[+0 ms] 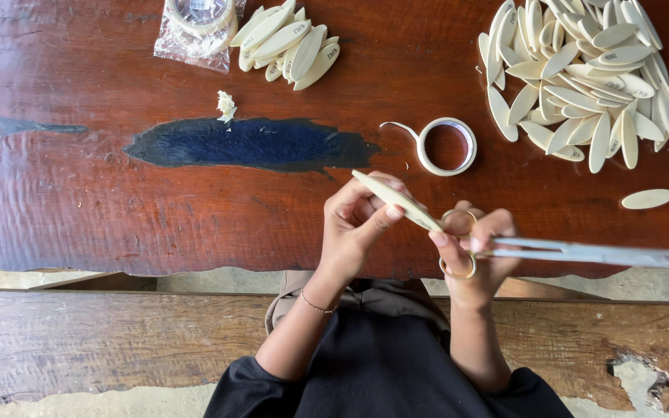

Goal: The person applies thin white tape to the edges of multiple white oval blanks, uses scissors to cut the tape, and presses the tape onto the perimeter of each piece by hand.

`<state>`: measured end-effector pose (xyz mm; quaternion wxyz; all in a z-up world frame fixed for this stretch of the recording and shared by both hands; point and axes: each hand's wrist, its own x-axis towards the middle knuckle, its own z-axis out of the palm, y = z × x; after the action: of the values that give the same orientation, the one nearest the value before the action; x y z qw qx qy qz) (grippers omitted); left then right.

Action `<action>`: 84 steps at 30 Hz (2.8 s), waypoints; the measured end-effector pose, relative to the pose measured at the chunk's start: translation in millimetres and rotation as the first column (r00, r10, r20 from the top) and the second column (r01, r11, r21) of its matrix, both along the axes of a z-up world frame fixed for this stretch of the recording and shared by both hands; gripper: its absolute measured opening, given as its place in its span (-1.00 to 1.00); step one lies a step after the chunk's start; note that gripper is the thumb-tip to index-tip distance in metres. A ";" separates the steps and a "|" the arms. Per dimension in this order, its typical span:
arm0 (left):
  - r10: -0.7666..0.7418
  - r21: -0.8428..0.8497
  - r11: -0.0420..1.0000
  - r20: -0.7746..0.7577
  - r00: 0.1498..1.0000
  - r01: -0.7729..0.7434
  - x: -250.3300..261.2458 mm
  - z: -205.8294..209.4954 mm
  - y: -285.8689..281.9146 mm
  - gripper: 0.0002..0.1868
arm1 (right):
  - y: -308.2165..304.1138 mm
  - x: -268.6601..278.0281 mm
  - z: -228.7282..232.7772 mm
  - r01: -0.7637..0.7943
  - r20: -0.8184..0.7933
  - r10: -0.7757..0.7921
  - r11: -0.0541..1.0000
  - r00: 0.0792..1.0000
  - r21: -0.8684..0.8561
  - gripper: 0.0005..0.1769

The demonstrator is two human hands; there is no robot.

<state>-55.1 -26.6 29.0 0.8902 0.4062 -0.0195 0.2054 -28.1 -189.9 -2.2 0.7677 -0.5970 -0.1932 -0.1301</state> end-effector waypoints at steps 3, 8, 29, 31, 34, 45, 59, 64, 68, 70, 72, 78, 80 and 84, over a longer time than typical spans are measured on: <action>-0.025 -0.011 1.000 0.046 0.999 0.026 -9.3 21.8 -2.5 -0.77 | -8.9 -4.0 3.7 -0.013 0.076 0.011 1.000 0.997 0.017 -0.44; -0.067 -0.016 0.997 0.108 0.992 0.069 -17.6 35.5 -3.3 -0.81 | -12.9 -12.7 17.6 -0.105 0.122 0.100 0.994 0.988 0.037 -0.46; -0.084 0.016 0.996 0.108 0.991 0.083 -25.6 46.6 -3.5 -0.80 | -15.8 -15.8 15.8 -0.129 0.191 0.121 0.991 0.974 0.027 -0.52; -0.069 0.052 0.997 0.134 0.989 0.063 -24.4 46.1 4.1 -0.76 | -17.2 -14.5 13.0 -0.109 0.185 0.102 0.994 0.977 0.031 -0.51; 0.007 0.151 0.988 0.144 0.989 -0.029 -23.9 48.5 16.2 -0.72 | -18.6 -14.9 7.6 -0.130 0.069 0.123 0.985 0.990 0.114 -0.50; 0.114 0.175 0.975 0.143 0.983 -0.139 -27.3 57.4 23.4 -0.79 | -10.1 -19.1 13.9 -0.298 -0.224 0.408 0.867 0.885 0.399 -0.55; 0.413 0.388 0.871 -0.245 0.877 -0.302 49.9 12.8 99.1 -0.96 | 0.0 5.8 -3.9 -0.084 -0.455 0.021 0.989 0.890 -0.119 -0.58; 0.564 0.335 0.813 -0.249 0.787 -0.477 124.8 -35.3 169.1 -0.81 | 1.3 4.5 -12.3 -0.156 -0.465 0.008 0.947 0.886 -0.281 -0.59; 0.663 0.525 0.691 -0.187 0.725 -0.497 150.1 -46.5 192.5 -0.77 | -2.2 1.1 -19.7 -0.247 -0.531 0.027 0.904 0.847 -0.348 -0.60; 0.700 0.631 0.621 -0.180 0.691 -0.465 155.3 -57.7 199.4 -0.81 | -7.6 1.9 -25.2 -0.277 -0.571 0.025 0.892 0.820 -0.358 -0.62; 0.860 0.937 0.256 -0.109 0.498 -0.237 162.1 -84.8 210.1 -0.84 | -11.6 3.0 -24.7 -0.336 -0.592 -0.008 0.817 0.806 -0.469 -0.68; 0.785 0.925 0.016 0.224 0.578 -0.380 145.5 -82.5 189.5 -0.79 | -27.1 15.0 -0.4 -0.294 -0.447 -0.169 0.547 0.879 -0.784 -0.59; 0.717 0.931 0.012 0.246 0.652 -0.365 138.6 -77.3 170.8 -0.84 | -27.7 20.7 3.6 -0.317 -0.447 -0.188 0.475 0.875 -0.821 -0.59; 0.381 0.967 0.197 0.075 0.922 -0.160 133.1 -83.8 133.4 -0.84 | -25.6 26.3 22.6 -0.358 -0.416 -0.189 0.278 0.889 -0.891 -0.62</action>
<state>78.0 106.8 -54.8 0.4023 0.8760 0.0122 0.2656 -1.8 -215.5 20.4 0.2822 -0.9356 -0.0832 0.1949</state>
